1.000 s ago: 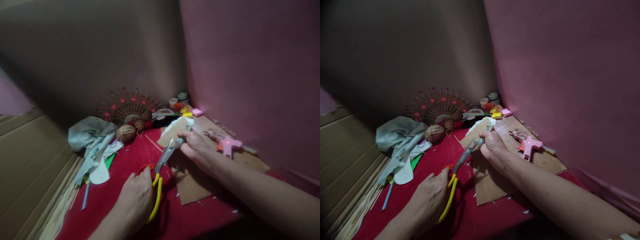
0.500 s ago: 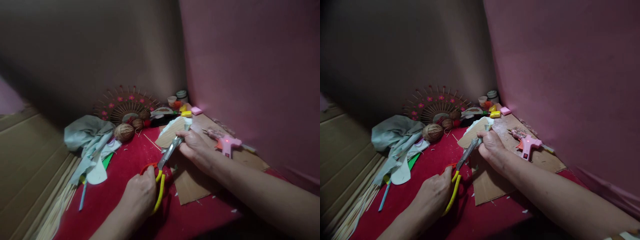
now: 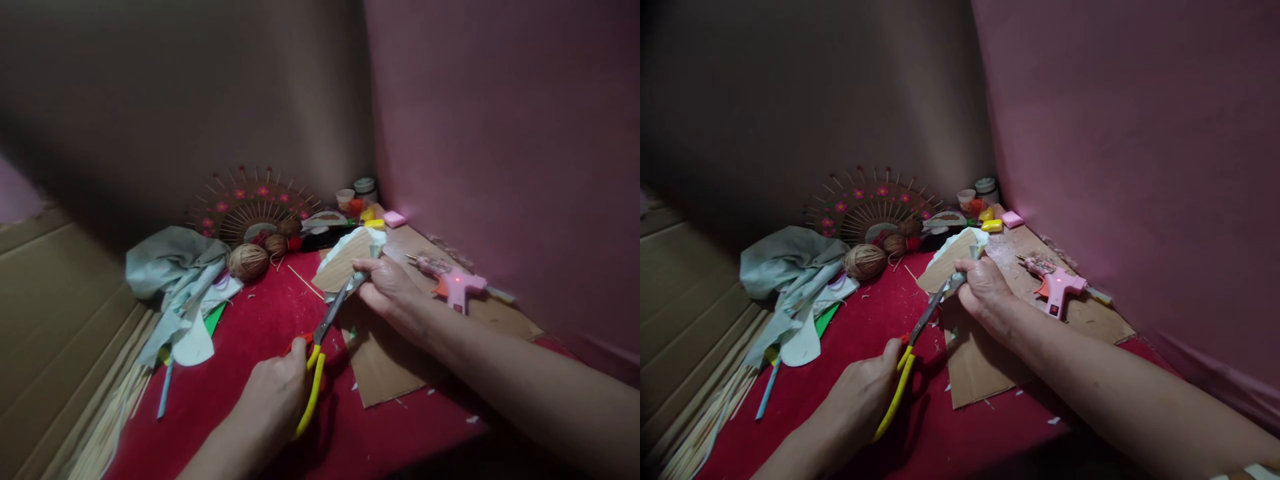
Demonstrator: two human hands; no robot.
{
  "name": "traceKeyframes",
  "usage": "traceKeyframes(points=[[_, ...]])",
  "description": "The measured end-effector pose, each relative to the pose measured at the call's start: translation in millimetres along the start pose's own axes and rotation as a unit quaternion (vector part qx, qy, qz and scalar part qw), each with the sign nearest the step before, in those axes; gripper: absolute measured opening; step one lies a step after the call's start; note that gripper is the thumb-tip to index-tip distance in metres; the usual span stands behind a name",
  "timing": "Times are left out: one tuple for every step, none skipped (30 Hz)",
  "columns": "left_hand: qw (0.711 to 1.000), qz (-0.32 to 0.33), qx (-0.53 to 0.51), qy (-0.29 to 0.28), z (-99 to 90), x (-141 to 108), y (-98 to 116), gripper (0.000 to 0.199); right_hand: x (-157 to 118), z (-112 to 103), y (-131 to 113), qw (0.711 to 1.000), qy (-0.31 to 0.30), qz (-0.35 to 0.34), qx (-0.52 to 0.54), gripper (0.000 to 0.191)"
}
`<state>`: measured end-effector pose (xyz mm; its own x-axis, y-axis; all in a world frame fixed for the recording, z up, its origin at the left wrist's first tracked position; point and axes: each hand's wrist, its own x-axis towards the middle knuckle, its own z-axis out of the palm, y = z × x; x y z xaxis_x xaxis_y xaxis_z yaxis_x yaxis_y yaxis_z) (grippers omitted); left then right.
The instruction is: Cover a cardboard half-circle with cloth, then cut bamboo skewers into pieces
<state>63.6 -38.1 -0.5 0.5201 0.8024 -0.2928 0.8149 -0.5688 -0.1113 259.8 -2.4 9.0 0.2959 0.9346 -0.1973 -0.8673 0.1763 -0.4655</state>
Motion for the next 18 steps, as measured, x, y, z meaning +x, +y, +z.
traceKeyframes(points=[[1.0, 0.0, -0.011, 0.008, 0.5, -0.6, -0.4, 0.032, -0.7, 0.1, 0.1, 1.0, -0.005, 0.001, -0.002, 0.034], [1.0, -0.002, -0.02, 0.017, 0.9, -1.0, -0.8, 0.032, -1.3, 0.4, 0.2, 1.0, -0.009, 0.002, -0.004, 0.034], [0.999, -0.005, -0.026, 0.027, 1.0, -1.4, -1.4, 0.031, -1.8, 0.8, 0.2, 1.0, -0.012, 0.003, -0.007, 0.034], [0.999, -0.01, -0.03, 0.034, 0.9, -1.8, -2.1, 0.03, -2.1, 1.3, 0.1, 1.0, -0.013, 0.003, -0.011, 0.033], [0.999, -0.016, -0.031, 0.039, 0.6, -2.1, -2.6, 0.029, -2.3, 1.6, -0.1, 1.0, -0.012, 0.004, -0.014, 0.032], [0.998, -0.022, -0.03, 0.043, 0.1, -2.4, -3.0, 0.028, -2.3, 1.9, -0.3, 1.0, -0.009, 0.004, -0.017, 0.03], [0.998, -0.025, -0.027, 0.049, -0.3, -2.8, -3.1, 0.027, -2.1, 2.0, -0.6, 1.0, -0.004, 0.005, -0.021, 0.029], [0.998, -0.026, -0.023, 0.056, -0.8, -3.3, -3.0, 0.026, -1.9, 2.1, -0.9, 1.0, 0.0, 0.007, -0.024, 0.029], [0.998, -0.023, -0.019, 0.063, -1.0, -3.7, -2.7, 0.025, -1.6, 2.0, -1.1, 1.0, 0.004, 0.009, -0.027, 0.028], [0.997, -0.019, -0.016, 0.069, -1.1, -4.2, -2.3, 0.024, -1.4, 1.9, -1.3, 0.999, 0.008, 0.01, -0.029, 0.028], [0.997, -0.018, -0.015, 0.071, -0.8, -4.5, -2.0, 0.024, -1.2, 1.8, -1.4, 0.999, 0.01, 0.01, -0.031, 0.027], [0.997, -0.019, -0.013, 0.072, -0.3, -4.7, -1.8, 0.023, -1.0, 1.7, -1.3, 0.999, 0.011, 0.008, -0.031, 0.027], [0.997, -0.02, -0.008, 0.072, 0.5, -4.7, -1.7, 0.023, -1.0, 1.7, -1.1, 0.999, 0.011, 0.006, -0.03, 0.027], [0.997, -0.021, -0.004, 0.073, 1.4, -4.4, -1.7, 0.024, -1.1, 1.8, -0.8, 1.0, 0.009, 0.004, -0.029, 0.028], [0.997, -0.02, 0.001, 0.075, 2.3, -3.9, -1.8, 0.025, -1.2, 1.8, -0.4, 1.0, 0.007, 0.003, -0.028, 0.028], [0.996, -0.019, 0.007, 0.081, 3.0, -3.2, -1.8, 0.026, -1.5, 1.9, 0.1, 1.0, 0.005, 0.001, -0.028, 0.029], [0.996, -0.016, 0.012, 0.086, 3.4, -2.3, -1.6, 0.028, -1.8, 1.9, 0.6, 1.0, 0.003, 0.001, -0.028, 0.028], [0.996, -0.017, 0.015, 0.09, 3.4, -1.4, -1.3, 0.029, -2.1, 1.9, 1.0, 1.0, 0.002, 0.001, -0.029, 0.028]])
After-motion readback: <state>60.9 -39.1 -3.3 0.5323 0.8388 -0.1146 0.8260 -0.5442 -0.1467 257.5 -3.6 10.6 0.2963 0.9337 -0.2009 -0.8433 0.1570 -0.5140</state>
